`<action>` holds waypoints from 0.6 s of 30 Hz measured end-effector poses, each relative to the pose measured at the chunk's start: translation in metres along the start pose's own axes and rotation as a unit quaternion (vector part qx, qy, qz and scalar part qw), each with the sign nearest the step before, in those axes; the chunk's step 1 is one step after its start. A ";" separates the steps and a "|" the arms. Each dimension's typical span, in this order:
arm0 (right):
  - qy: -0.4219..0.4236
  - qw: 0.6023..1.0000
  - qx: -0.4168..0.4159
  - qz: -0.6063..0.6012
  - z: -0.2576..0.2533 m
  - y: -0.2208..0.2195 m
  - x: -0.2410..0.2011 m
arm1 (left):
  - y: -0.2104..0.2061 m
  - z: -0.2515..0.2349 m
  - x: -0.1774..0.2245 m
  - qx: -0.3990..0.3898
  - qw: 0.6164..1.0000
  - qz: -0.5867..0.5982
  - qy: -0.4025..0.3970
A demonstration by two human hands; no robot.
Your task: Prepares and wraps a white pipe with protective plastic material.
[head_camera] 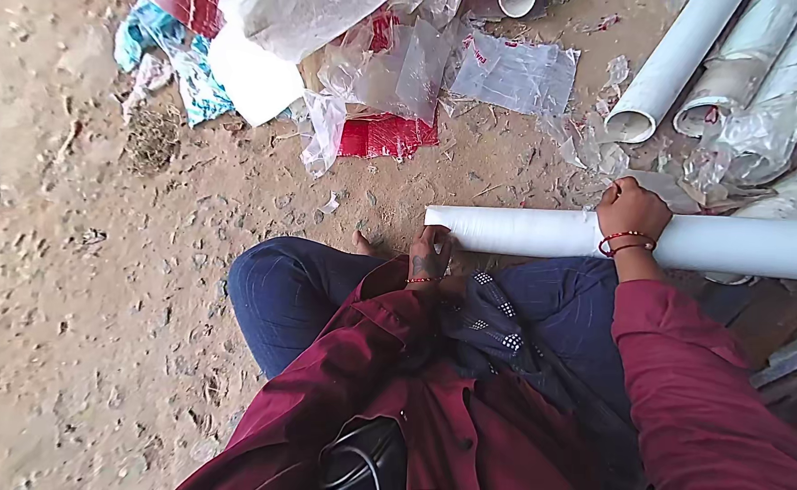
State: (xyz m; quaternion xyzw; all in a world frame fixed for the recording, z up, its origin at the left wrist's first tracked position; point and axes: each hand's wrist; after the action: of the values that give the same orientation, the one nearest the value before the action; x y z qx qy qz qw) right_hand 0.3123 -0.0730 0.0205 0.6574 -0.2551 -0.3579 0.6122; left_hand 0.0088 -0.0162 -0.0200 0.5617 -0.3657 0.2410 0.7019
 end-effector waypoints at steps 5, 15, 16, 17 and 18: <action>-0.007 1.000 -0.004 -0.007 0.004 0.006 -0.003 | 0.015 -0.020 -0.009 0.035 0.958 0.163 0.236; -0.031 0.999 0.028 0.016 0.000 0.006 -0.020 | 0.024 -0.063 0.005 0.014 0.919 0.269 0.287; -0.038 0.998 0.042 0.010 -0.001 0.008 -0.026 | 0.030 -0.068 0.009 0.016 0.945 0.233 0.227; -0.042 0.998 0.053 0.002 -0.001 0.009 -0.031 | 0.037 -0.075 0.011 0.007 0.971 0.168 0.170; -0.041 0.997 0.063 -0.003 -0.001 0.008 -0.034 | 0.043 -0.081 0.011 -0.014 0.986 0.099 0.133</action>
State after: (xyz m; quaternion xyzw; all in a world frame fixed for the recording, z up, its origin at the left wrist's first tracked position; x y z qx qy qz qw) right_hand 0.2928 -0.0473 0.0339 0.6800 -0.3005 -0.3695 0.5575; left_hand 0.0031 0.0723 0.0071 0.4758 -0.3264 0.3771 0.7244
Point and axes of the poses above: each hand's wrist, its own z-axis away from the middle knuckle, its own y-axis out of the back of the hand, x = y × z, and after that the axes turned 4 degrees about x, right-handed
